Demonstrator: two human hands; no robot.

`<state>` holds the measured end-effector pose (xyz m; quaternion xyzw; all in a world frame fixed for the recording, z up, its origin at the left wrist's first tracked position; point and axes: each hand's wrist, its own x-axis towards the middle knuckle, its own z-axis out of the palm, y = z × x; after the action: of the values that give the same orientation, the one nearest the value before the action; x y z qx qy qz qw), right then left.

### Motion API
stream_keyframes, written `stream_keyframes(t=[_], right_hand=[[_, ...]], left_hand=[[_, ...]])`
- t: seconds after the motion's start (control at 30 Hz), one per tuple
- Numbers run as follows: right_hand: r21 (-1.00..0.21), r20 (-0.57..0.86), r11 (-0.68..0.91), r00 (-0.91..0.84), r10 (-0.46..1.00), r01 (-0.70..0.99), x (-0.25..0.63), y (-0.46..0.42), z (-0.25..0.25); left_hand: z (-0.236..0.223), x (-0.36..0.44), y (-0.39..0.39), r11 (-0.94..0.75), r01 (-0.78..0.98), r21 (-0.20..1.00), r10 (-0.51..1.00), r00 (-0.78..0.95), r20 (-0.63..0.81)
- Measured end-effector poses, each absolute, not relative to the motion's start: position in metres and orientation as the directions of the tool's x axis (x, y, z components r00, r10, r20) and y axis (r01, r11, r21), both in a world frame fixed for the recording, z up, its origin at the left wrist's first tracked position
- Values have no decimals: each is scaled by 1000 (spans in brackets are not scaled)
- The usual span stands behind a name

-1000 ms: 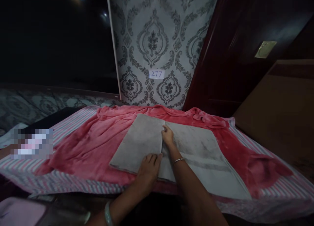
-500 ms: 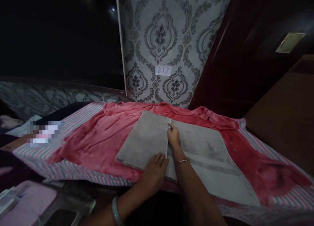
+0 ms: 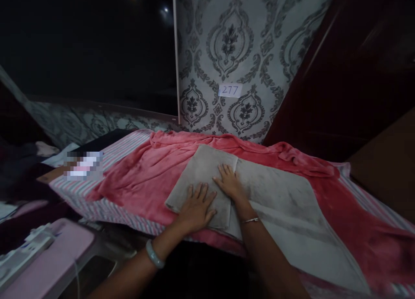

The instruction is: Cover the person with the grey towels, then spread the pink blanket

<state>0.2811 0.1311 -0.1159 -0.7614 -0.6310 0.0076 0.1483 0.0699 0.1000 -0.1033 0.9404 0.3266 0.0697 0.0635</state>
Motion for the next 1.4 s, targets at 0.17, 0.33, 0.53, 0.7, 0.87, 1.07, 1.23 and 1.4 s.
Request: stream_keyframes(t=[0.17,0.33,0.53,0.7,0.87,1.07,1.23,1.4], right_hand=[[-215,212,-161,207,955,963,285,133,-128],[-382,464,-186,362,809,905,301,135,-141],[-459,458,-366,569,683,810,310,131,-140],[-473,375,-374,566,734,798,309,128,-130],[-471,347,-408,589,730,782,306,127,-127],[-687,371,-221,595,713,692,315,133,-137],[-748,431,-87,581,691,658,317,138,-144],[-752,449,-58,575,684,657,319,140,-142]], left_hand=[[-105,58,91,-814,521,257,566,811,146],[-100,8,112,-760,485,433,649,604,462],[-110,-45,152,-349,445,825,925,302,229],[-120,-37,152,-331,421,844,924,327,199],[-123,-34,149,-334,412,848,921,332,201],[-134,-49,144,-532,410,741,800,530,282],[-139,-36,140,-535,598,597,843,424,331],[-140,-26,135,-524,663,534,846,335,414]])
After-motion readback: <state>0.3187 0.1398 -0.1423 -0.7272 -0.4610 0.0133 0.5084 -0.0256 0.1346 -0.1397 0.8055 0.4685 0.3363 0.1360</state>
